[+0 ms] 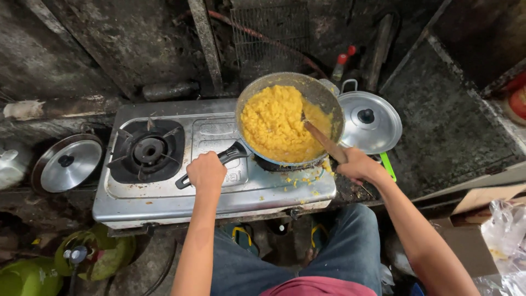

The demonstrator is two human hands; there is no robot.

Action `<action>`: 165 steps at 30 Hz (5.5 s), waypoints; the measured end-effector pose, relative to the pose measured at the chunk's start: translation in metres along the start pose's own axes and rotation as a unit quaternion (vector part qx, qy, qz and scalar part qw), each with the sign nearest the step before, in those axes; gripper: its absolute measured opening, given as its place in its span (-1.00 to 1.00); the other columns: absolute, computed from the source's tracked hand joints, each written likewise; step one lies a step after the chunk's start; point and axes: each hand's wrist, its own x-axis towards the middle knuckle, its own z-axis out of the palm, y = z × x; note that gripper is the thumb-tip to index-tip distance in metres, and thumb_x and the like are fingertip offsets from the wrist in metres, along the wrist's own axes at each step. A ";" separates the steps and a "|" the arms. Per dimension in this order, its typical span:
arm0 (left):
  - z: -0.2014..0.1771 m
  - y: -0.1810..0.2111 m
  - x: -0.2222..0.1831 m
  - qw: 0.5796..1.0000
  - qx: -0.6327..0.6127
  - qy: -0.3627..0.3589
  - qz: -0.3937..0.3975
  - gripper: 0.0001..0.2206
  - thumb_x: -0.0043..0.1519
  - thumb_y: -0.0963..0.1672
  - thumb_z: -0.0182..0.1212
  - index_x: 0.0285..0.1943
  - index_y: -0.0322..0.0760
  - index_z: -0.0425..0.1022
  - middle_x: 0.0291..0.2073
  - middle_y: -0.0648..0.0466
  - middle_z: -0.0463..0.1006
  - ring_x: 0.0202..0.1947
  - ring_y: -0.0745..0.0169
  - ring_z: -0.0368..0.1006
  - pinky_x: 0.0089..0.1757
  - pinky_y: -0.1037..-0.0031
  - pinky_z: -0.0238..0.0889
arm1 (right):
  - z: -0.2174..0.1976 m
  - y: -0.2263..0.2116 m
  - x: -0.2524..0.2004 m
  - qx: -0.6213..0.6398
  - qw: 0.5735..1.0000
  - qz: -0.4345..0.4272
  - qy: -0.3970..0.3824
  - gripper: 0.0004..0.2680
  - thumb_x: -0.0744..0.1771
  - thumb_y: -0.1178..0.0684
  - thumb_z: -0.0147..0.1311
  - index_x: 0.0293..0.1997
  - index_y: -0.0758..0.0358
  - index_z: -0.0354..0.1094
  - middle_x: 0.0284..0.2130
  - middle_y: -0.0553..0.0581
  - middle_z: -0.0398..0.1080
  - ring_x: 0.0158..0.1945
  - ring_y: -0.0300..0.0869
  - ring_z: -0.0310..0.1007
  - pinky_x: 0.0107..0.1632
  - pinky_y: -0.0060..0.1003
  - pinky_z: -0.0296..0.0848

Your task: Vigorously stirring a thick yellow mixture in a pan on a gas stove using a wooden spatula.

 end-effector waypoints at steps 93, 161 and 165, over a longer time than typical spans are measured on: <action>-0.001 -0.001 -0.001 1.000 -0.002 0.002 0.005 -0.82 0.23 -0.18 0.13 -0.12 -0.32 0.65 -0.31 -0.13 0.69 -0.18 -0.19 0.66 -0.11 0.06 0.46 | 0.041 -0.024 -0.061 0.263 0.957 -0.047 -0.117 -0.57 0.22 0.25 0.09 0.21 0.61 0.22 -0.84 0.18 0.10 -0.90 -0.19 0.04 -0.80 -0.34 0.02; 0.001 -0.002 0.001 1.000 0.001 -0.002 0.011 -0.77 0.27 -0.19 0.01 -0.12 -0.31 0.64 -0.29 -0.10 0.70 -0.15 -0.19 0.65 -0.09 0.09 0.43 | 0.086 -0.031 -0.067 0.504 0.849 -0.051 -0.151 -0.79 0.25 0.32 0.11 -0.08 0.43 0.19 -0.74 0.07 0.00 -0.86 -0.24 -0.04 -0.87 -0.36 0.02; -0.001 -0.001 0.000 1.000 0.009 -0.005 0.007 -0.77 0.27 -0.19 0.02 -0.12 -0.29 0.65 -0.30 -0.10 0.70 -0.16 -0.17 0.66 -0.09 0.10 0.44 | 0.095 -0.024 -0.064 0.592 0.782 -0.064 -0.185 -0.80 0.29 0.33 0.09 -0.07 0.34 0.18 -0.75 -0.03 -0.09 -0.88 -0.30 -0.09 -0.89 -0.43 -0.02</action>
